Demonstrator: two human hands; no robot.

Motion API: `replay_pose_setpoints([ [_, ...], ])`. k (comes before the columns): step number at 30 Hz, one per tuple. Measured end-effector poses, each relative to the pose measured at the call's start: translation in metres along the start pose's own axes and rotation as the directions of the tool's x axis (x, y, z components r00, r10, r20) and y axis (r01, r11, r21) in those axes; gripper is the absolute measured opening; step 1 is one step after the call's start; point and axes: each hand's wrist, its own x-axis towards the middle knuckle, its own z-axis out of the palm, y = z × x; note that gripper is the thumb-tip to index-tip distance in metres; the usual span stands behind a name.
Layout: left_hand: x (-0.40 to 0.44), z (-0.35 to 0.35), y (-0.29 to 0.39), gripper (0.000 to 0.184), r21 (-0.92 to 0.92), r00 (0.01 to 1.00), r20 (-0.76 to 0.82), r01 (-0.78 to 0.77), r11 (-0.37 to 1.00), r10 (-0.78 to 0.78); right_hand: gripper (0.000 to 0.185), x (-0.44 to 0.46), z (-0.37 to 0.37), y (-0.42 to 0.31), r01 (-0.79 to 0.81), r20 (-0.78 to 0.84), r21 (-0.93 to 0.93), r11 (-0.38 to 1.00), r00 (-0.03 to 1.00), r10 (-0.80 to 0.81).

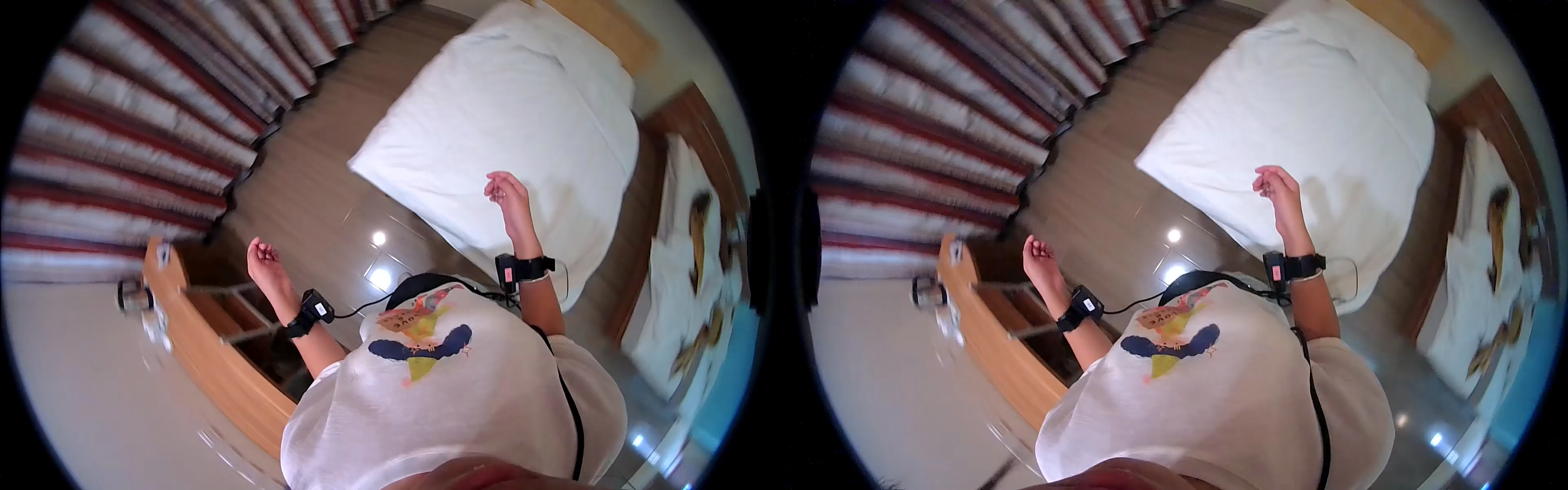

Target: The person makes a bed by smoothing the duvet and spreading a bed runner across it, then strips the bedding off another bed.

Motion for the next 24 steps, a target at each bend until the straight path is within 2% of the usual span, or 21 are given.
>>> replay_pose_setpoints([
  [2, 0.031, 0.045, -0.021, 0.014, 0.015, 0.985, 0.146, 0.092, 0.996, -0.093, 0.016, 0.004, -0.012, -0.002, 0.123, -0.066, 0.021, 0.992, 0.99, -0.122],
  [3, 0.044, 0.063, -0.035, 0.014, 0.056, 0.971, 0.183, 0.143, 0.988, -0.151, 0.016, 0.003, -0.019, 0.0, 0.139, -0.139, 0.03, 0.99, 0.981, -0.134],
  [5, 0.06, 0.091, -0.054, 0.014, 0.128, 0.929, 0.266, 0.229, 0.965, -0.256, 0.016, -0.013, -0.03, 0.008, 0.069, -0.345, -0.017, 0.997, 0.936, -0.071],
  [7, 0.063, 0.12, -0.075, 0.014, 0.17, 0.844, 0.395, 0.323, 0.931, -0.364, 0.016, -0.034, -0.039, 0.008, 0.081, -0.444, -0.001, 0.997, 0.893, -0.073],
  [9, 0.059, 0.152, -0.101, 0.014, 0.229, 0.778, 0.446, 0.379, 0.897, -0.443, 0.016, -0.051, -0.056, 0.01, 0.096, -0.488, 0.055, 0.994, 0.871, -0.057],
  [14, 0.048, 0.211, -0.147, 0.015, 0.341, 0.597, 0.566, 0.459, 0.82, -0.569, 0.017, -0.087, -0.094, 0.03, 0.116, -0.661, 0.051, 0.992, 0.748, -0.054],
  [15, 0.042, 0.22, -0.157, 0.015, 0.362, 0.566, 0.577, 0.468, 0.806, -0.588, 0.017, -0.095, -0.105, 0.037, 0.124, -0.689, 0.051, 0.991, 0.722, -0.054],
  [17, 0.028, 0.234, -0.175, 0.015, 0.502, 0.527, 0.578, 0.373, 0.78, -0.624, 0.018, -0.107, -0.13, 0.052, 0.021, -0.685, 0.092, 0.995, 0.727, 0.048],
  [18, 0.023, 0.237, -0.183, 0.015, 0.517, 0.508, 0.578, 0.377, 0.768, -0.638, 0.018, -0.114, -0.14, 0.056, -0.014, -0.695, 0.091, 0.996, 0.715, 0.074],
  [19, 0.024, 0.235, -0.194, 0.014, 0.566, 0.48, 0.54, 0.401, 0.72, -0.692, 0.018, -0.117, -0.15, 0.062, -0.021, -0.707, 0.095, 0.995, 0.703, 0.082],
  [21, 0.026, 0.233, -0.219, 0.013, 0.656, 0.417, 0.454, 0.442, 0.612, -0.787, 0.017, -0.119, -0.17, 0.076, -0.176, -0.729, 0.095, 0.98, 0.658, 0.189],
  [23, 0.031, 0.223, -0.241, 0.013, 0.702, 0.355, 0.378, 0.492, 0.515, -0.855, 0.017, -0.121, -0.19, 0.099, -0.19, -0.73, 0.113, 0.975, 0.65, 0.211],
  [24, 0.035, 0.216, -0.25, 0.013, 0.728, 0.346, 0.326, 0.501, 0.468, -0.879, 0.017, -0.118, -0.196, 0.113, -0.268, -0.763, 0.128, 0.955, 0.589, 0.268],
])
